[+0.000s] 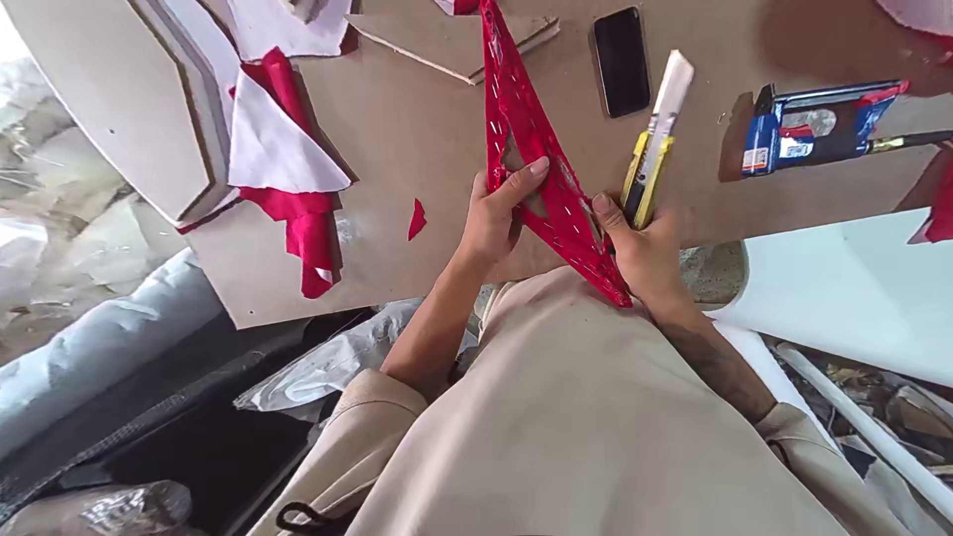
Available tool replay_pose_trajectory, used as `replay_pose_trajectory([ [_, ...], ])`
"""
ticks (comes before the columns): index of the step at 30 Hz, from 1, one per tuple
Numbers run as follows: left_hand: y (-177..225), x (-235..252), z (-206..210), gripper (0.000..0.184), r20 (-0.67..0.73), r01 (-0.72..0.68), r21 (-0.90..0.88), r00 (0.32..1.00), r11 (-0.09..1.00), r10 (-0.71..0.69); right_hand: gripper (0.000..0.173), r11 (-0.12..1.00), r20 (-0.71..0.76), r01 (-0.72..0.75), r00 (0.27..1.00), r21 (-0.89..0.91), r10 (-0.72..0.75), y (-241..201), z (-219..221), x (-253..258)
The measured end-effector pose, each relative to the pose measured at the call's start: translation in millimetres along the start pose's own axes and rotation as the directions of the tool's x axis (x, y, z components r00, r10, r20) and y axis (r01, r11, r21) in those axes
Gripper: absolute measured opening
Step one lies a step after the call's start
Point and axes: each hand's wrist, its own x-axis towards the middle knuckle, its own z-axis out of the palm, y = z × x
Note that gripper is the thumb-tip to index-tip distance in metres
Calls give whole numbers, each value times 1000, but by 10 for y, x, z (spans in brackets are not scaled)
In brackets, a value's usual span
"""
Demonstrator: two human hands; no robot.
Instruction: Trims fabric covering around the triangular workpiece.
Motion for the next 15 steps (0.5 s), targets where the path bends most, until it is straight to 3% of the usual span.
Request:
replay_pose_trajectory([
  [2, -6, 10, 10, 24, -6, -13, 48, 1000, 999, 13, 28, 999, 76, 30, 997, -36, -28, -46, -62, 72],
  [4, -45, -26, 16, 26, 5, -3, 94, 1000, 996, 2, 24, 998, 93, 22, 996, -52, -17, -72, -101, 101],
  [9, -108, -20, -31, 21, 13, 9, 98, 1000, 995, -10, 20, 951, 59, 48, 998, -307, -32, -33, -58, 93],
  [12, -81, -27, -69, 18, 40, -3, 124, 999, 992, -2, 22, 957, -42, 12, 999, -289, -26, 33, -45, 117],
  [14, -57, -5, -84, 18, 11, -2, 160, 1000, 987, 0, 33, 938, -47, 101, 991, -332, -124, -2, -159, 140],
  [15, -56, 4, -98, 18, -18, -4, 163, 1000, 987, 7, 51, 909, 9, 165, 985, -384, -175, -84, -237, 117],
])
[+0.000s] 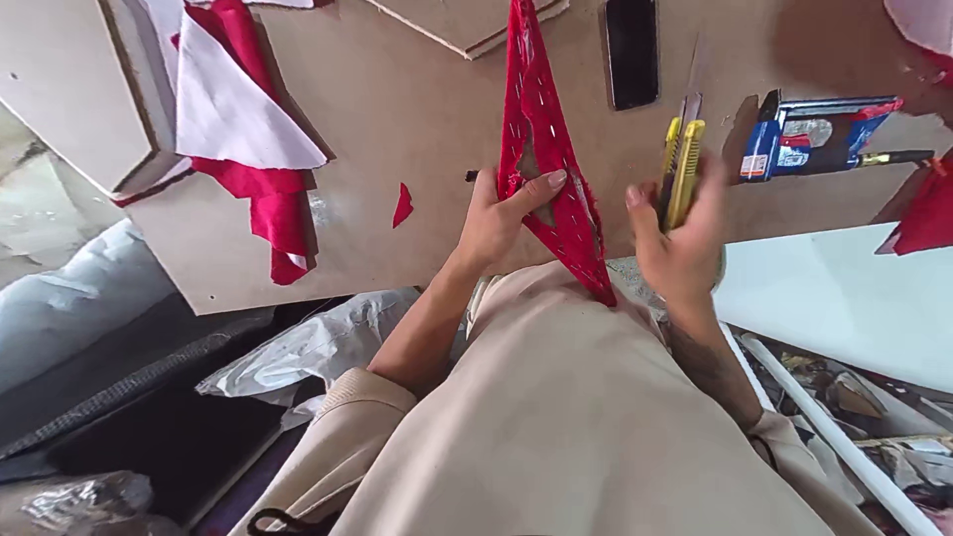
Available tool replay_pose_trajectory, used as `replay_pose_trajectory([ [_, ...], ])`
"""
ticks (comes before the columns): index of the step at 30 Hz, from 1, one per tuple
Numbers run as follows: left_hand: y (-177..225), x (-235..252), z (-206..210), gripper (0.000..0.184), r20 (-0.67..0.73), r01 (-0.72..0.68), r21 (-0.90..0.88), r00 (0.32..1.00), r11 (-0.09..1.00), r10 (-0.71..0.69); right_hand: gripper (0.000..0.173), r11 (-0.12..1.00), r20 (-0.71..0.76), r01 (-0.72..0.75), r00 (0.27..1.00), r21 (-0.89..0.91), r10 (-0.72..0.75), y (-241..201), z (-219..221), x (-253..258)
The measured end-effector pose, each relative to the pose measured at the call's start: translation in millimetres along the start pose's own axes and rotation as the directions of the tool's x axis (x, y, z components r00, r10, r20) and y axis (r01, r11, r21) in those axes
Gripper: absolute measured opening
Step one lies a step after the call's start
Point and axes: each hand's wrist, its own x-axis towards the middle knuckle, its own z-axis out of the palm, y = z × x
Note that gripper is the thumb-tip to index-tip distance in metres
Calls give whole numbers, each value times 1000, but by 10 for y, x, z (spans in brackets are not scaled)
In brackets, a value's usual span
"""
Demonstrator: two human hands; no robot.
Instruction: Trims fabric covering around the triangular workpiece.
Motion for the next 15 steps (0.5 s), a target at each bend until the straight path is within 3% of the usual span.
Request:
replay_pose_trajectory([
  [1, -10, -11, -10, 18, -26, -4, -12, 1000, 1000, 4, 62, 997, 48, 51, 998, -49, -49, -65, -94, -60],
  [2, -18, -8, -21, 19, -35, -10, -25, 999, 1000, 9, 62, 991, 87, 86, 993, -101, -77, -128, -159, -139],
  [5, -37, -6, -42, 26, -27, -18, -4, 999, 1000, 18, 44, 956, 183, 178, 974, -232, -137, -266, -196, -402],
  [7, -58, -20, -45, 32, -11, -24, -5, 1000, 1000, 23, 41, 929, 209, 235, 961, -284, -179, -301, -165, -512],
  [15, -8, -52, 24, 21, -40, -101, 54, 994, 993, 103, 43, 848, 246, 254, 957, -466, -151, -357, -144, -580],
])
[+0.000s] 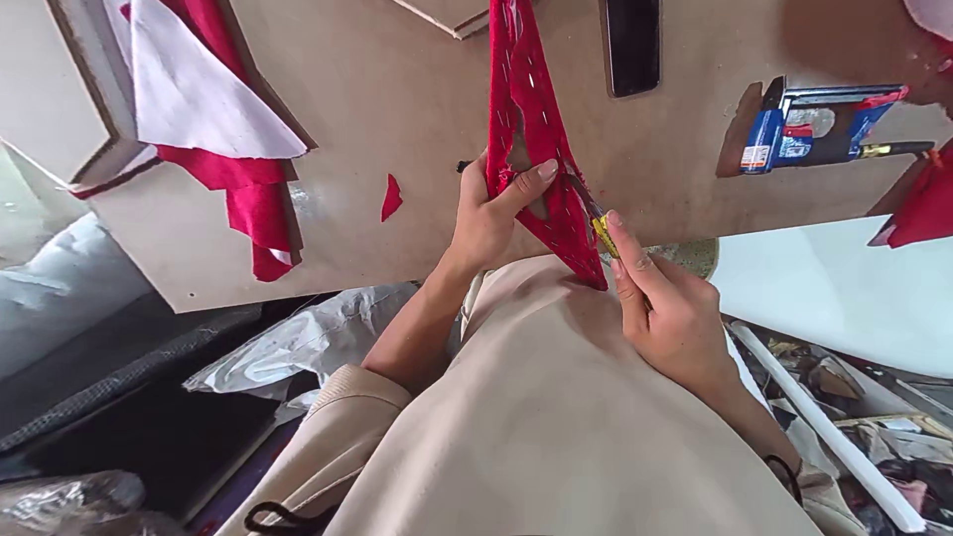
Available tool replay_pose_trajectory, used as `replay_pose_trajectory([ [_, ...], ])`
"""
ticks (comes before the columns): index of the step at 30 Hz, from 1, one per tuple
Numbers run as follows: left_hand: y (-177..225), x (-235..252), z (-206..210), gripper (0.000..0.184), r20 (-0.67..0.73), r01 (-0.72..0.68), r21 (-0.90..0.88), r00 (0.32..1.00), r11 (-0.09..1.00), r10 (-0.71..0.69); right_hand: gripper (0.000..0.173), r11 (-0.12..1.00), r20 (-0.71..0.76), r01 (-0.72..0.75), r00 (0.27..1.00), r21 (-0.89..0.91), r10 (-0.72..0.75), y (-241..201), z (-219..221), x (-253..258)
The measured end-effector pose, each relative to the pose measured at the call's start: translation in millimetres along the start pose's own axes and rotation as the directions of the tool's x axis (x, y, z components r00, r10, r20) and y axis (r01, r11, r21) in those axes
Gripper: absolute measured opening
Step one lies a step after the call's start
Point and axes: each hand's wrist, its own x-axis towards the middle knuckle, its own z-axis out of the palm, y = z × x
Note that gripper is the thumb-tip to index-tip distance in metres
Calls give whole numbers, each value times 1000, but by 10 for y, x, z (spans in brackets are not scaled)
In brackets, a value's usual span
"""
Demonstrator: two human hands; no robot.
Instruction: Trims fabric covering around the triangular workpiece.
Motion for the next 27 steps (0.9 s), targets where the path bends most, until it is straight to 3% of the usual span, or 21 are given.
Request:
replay_pose_trajectory([
  [6, 81, -5, 60, 19, -5, -55, 7, 998, 998, 55, 42, 999, -68, 34, 997, -35, -36, -30, 1, -49],
  [14, 69, -14, 80, 18, -10, -77, -7, 997, 997, 77, 45, 998, -42, 26, 999, -63, -28, -35, -20, -43],
  [27, -60, -77, 73, 17, -46, -40, 14, 998, 999, 40, 50, 992, 109, 13, 994, -129, 1, 10, -52, -115],
])
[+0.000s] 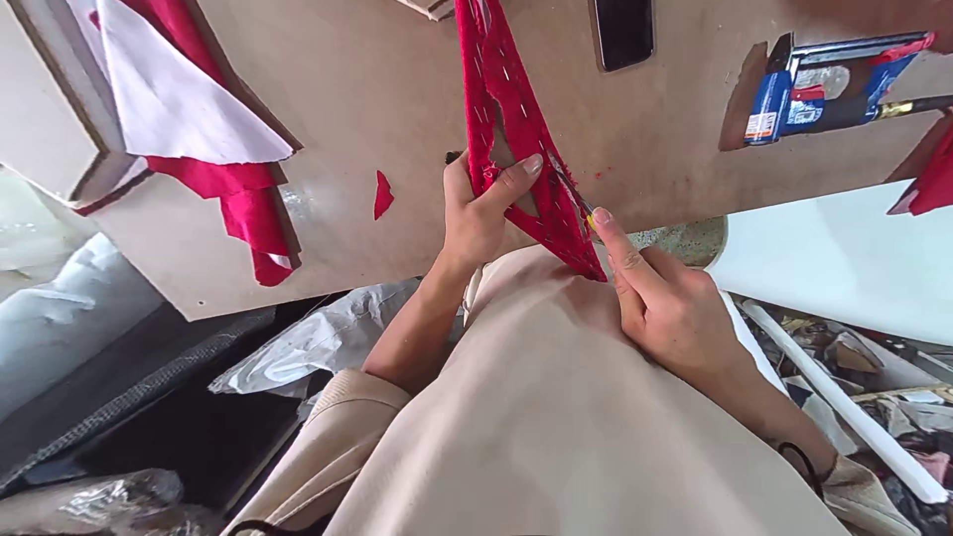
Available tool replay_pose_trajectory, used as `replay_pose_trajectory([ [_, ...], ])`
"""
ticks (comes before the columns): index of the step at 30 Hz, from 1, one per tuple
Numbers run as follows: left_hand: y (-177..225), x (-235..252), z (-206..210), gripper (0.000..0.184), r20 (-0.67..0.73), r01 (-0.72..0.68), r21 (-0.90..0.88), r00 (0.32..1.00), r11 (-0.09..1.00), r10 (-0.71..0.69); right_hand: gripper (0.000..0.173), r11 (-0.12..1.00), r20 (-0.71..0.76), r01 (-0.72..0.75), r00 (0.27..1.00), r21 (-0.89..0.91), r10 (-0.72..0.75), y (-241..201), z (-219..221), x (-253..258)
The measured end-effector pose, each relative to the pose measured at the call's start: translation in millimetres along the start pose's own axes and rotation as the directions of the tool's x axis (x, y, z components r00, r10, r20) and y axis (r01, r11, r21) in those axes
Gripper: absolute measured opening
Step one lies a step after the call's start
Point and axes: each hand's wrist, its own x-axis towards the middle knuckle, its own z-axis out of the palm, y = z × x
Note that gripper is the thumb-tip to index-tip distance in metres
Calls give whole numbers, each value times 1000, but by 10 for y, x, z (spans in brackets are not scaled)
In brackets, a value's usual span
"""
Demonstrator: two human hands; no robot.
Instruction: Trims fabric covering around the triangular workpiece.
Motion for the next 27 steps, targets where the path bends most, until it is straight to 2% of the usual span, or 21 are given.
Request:
replay_pose_trajectory([
  [9, -65, -13, 12, 16, 39, -36, -14, 999, 999, 37, 51, 1000, 55, 18, 998, 6, -19, 73, -79, -112],
  [15, -108, -47, -25, 15, -5, -14, -45, 1000, 999, 14, 48, 1000, 159, -2, 987, 28, -2, 124, -218, -302],
  [17, -86, 22, -71, 16, -19, -26, -61, 1000, 998, 25, 47, 999, 153, -23, 988, 46, 16, 170, -313, -368],
  [19, -72, 24, -111, 18, -8, -28, -69, 1000, 997, 28, 50, 984, 37, -85, 996, 156, 81, 179, -355, -395],
  [21, -90, 7, -111, 20, 19, -19, -81, 1000, 997, 20, 63, 923, -57, -163, 979, 349, 195, 184, -322, -272],
  [23, -110, 41, -60, 20, 44, -22, -94, 999, 995, 27, 47, 829, -140, -159, 952, 536, 274, 233, -155, 17],
  [24, -112, 47, -34, 20, 58, -24, -88, 998, 996, 29, 39, 780, -137, -147, 949, 609, 285, 266, -64, 189],
  [27, -88, 52, 26, 21, 110, -2, -68, 994, 998, 9, 36, 619, -14, -174, 958, 766, 287, 302, 122, 600],
])
